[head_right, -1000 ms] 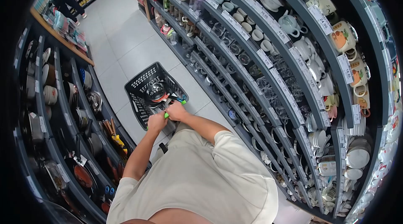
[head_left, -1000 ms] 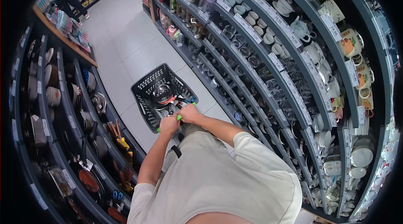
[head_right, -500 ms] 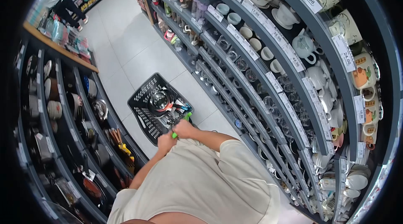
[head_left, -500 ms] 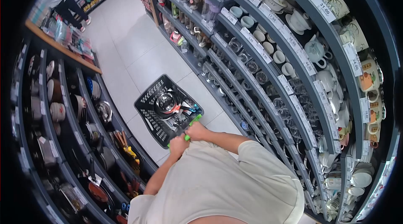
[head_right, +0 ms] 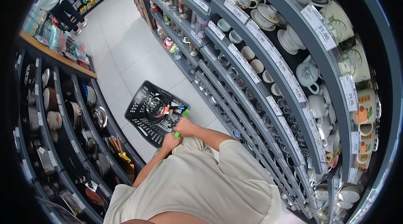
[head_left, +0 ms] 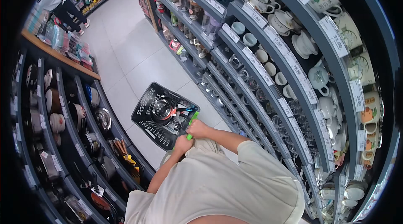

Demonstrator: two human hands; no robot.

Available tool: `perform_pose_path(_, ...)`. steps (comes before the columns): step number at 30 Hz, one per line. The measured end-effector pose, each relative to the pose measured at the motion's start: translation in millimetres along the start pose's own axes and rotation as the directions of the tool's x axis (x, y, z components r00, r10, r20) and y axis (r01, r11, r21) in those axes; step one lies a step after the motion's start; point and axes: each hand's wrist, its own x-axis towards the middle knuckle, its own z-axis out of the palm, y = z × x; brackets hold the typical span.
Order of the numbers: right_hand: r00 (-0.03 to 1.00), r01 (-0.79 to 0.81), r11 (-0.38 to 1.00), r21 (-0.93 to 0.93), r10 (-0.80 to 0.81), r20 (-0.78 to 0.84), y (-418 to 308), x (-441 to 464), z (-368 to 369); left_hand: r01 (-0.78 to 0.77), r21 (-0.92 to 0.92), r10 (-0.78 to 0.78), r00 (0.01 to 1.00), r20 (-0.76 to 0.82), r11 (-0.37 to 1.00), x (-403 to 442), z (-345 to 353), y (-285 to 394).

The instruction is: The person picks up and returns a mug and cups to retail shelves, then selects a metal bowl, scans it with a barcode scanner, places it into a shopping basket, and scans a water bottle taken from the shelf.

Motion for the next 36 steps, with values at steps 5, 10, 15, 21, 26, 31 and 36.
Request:
perform_pose_path(5,0.998,0.068,0.998,-0.002,-0.068,-0.017,24,47,-16,0.033,-0.015,-0.034,0.996,-0.086,0.999,15,-42,13)
perform_pose_path(10,0.996,0.084,0.996,-0.037,-0.085,-0.027,33,84,-33,0.046,0.032,-0.041,0.992,-0.122,0.998,29,-75,13)
perform_pose_path(15,0.995,0.018,1.0,-0.012,-0.017,0.097,10,94,-27,0.07,0.113,-0.062,0.996,-0.07,0.991,24,-84,-10)
perform_pose_path(21,0.98,-0.17,0.985,0.014,0.168,0.104,-22,102,5,0.004,0.242,-0.015,0.999,0.045,0.97,23,-91,-49)
perform_pose_path(26,0.962,-0.262,0.964,0.048,0.257,0.093,-32,131,-5,-0.153,0.211,0.125,0.982,0.139,0.965,66,-103,-109)
perform_pose_path(31,0.954,-0.29,0.957,0.015,0.288,0.089,-34,163,1,-0.164,0.179,0.127,0.971,0.203,0.97,79,-137,-122)
perform_pose_path(36,0.946,-0.318,0.948,0.009,0.317,0.074,-31,187,0,-0.201,0.121,0.177,0.967,0.185,0.972,90,-160,-123)
